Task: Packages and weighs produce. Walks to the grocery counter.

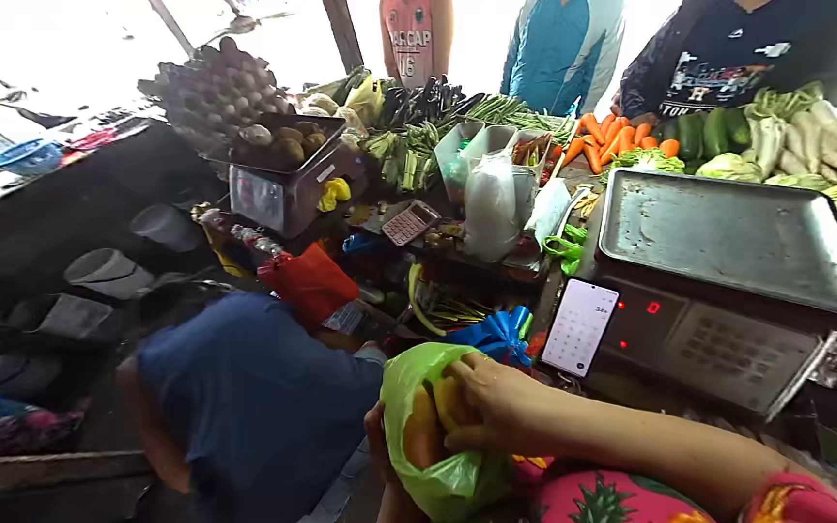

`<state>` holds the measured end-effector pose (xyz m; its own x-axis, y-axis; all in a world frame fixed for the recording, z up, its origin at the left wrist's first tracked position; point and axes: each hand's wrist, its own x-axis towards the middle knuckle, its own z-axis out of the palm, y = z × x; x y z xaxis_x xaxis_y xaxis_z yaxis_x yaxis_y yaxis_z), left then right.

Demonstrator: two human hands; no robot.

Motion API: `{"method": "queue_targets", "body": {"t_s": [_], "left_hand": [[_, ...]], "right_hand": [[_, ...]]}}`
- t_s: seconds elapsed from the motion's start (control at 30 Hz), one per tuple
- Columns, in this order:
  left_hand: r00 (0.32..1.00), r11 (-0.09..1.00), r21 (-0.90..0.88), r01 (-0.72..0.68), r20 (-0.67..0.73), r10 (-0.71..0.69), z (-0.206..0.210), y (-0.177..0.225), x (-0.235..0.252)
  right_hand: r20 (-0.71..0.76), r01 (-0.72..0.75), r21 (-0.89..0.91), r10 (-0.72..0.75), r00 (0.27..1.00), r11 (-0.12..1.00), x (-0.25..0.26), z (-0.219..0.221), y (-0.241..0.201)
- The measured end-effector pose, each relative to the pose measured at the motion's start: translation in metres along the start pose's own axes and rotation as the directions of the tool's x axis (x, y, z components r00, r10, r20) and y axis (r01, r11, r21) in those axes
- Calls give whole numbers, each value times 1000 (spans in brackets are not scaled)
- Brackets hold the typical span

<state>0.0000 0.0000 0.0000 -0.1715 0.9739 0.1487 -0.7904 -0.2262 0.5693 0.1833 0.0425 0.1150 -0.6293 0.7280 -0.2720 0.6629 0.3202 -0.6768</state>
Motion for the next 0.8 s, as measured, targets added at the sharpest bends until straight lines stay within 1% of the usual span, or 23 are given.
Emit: {"method": "queue_targets", "body": {"t_s": [0.03, 0.07, 0.1, 0.13, 0.2, 0.23, 0.3, 0.37, 0.43, 0.5, 0.53, 0.57, 0.6, 0.63, 0.67, 0.7, 0.73, 0.8], "left_hand": [[998, 996, 81, -32, -54, 36, -6, -9, 3], [995, 985, 165, -42, -79, 55, -11, -16, 4], [994, 971, 235, -35, -88, 57, -15, -20, 4], [993, 962, 273, -10, -109, 42, -13, -21, 4], [988, 948, 311, 61, -156, -13, -4, -18, 6], [985, 942, 323, 93, -170, -38, -1, -17, 8], [978, 948, 280, 153, -177, -106, 0, -15, 14], [972, 961, 192, 199, -163, -169, -7, -14, 23], [972, 967, 133, 217, -122, -202, -13, -13, 31], [980, 975, 123, 187, -88, -177, -18, -16, 39], [980, 973, 134, 186, -95, -174, -17, -16, 42], [973, 968, 142, 207, -132, -189, -12, -16, 44], [956, 947, 185, 263, -184, -229, -3, -14, 44], [931, 899, 271, 345, -222, -291, 8, -11, 44], [912, 850, 333, 407, -193, -361, 16, -9, 41], [898, 817, 379, 435, -119, -423, 23, -8, 38], [880, 797, 394, 458, -77, -468, 33, -8, 38], [874, 777, 432, 458, -63, -481, 67, -6, 46]], "right_hand": [[15, -94, 2, 94, 995, 996, -2, 0, 2], [42, -166, 17, 166, 985, 986, -3, 2, 5], [76, -215, 56, 210, 975, 975, -4, 6, 9], [81, -226, 115, 218, 973, 967, -6, 12, 15], [11, -189, 228, 191, 981, 955, -11, 19, 22], [-28, -167, 252, 180, 983, 953, -14, 17, 23], [-142, -107, 282, 152, 978, 953, -17, 15, 26], [-206, -85, 268, 144, 968, 960, -19, 11, 27], [-224, -101, 258, 161, 961, 961, -21, 10, 26], [-268, -82, 258, 153, 951, 963, -21, 15, 29], [-303, -54, 269, 138, 943, 962, -20, 19, 32], [-337, -24, 288, 125, 933, 957, -19, 24, 35], [-377, 12, 312, 113, 919, 950, -17, 28, 38], [-404, 41, 340, 107, 908, 940, -17, 30, 39], [-425, 66, 369, 105, 899, 927, -18, 28, 38], [-453, 99, 391, 98, 886, 915, -21, 24, 38], [-491, 137, 405, 89, 866, 904, -25, 17, 36], [-592, 214, 397, 70, 803, 893, -38, 1, 33]]}}
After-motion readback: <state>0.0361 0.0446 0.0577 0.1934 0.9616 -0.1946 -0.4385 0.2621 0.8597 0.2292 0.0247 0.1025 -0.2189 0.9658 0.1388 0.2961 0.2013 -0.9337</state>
